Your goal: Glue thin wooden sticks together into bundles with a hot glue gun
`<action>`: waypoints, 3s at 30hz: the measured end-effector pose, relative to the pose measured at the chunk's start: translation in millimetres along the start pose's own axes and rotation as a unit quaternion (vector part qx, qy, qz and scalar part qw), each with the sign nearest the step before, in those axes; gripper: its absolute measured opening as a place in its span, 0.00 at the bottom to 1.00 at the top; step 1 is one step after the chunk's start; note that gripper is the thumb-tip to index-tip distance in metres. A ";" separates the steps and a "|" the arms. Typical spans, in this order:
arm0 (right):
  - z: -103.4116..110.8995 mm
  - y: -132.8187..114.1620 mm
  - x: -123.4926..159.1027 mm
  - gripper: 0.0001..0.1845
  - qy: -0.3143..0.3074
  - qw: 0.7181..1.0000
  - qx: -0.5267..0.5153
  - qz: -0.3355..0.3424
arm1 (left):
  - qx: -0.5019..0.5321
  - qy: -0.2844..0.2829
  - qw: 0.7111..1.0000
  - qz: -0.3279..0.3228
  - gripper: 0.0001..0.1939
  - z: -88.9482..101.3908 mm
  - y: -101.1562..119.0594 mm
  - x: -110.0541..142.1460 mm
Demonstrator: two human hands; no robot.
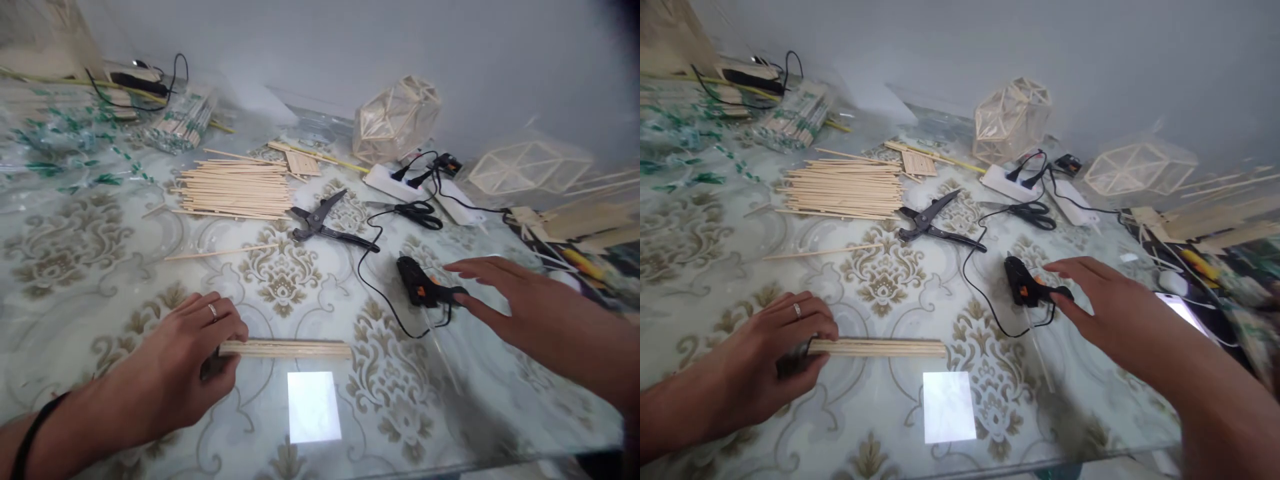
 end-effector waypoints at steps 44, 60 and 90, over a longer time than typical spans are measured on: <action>-31.8 -197.5 21.6 0.12 0.010 0.880 -0.371 0.297 | -0.006 -0.079 0.996 0.032 0.07 17.6 -5.2 2.6; -32.3 -196.9 23.4 0.12 0.011 0.887 -0.338 0.316 | 0.012 -0.060 0.998 0.022 0.08 15.9 -11.2 1.7; -28.4 -196.2 23.4 0.12 -0.018 0.893 -0.361 0.269 | 0.019 -0.064 0.998 0.022 0.13 17.2 -5.8 -1.7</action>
Point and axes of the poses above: each hand's wrist, its own x-axis away from the middle knuckle, its own z-axis out of the back of the hand, y = z × x, the point moved 5 cm from there along -x, towards the middle knuckle
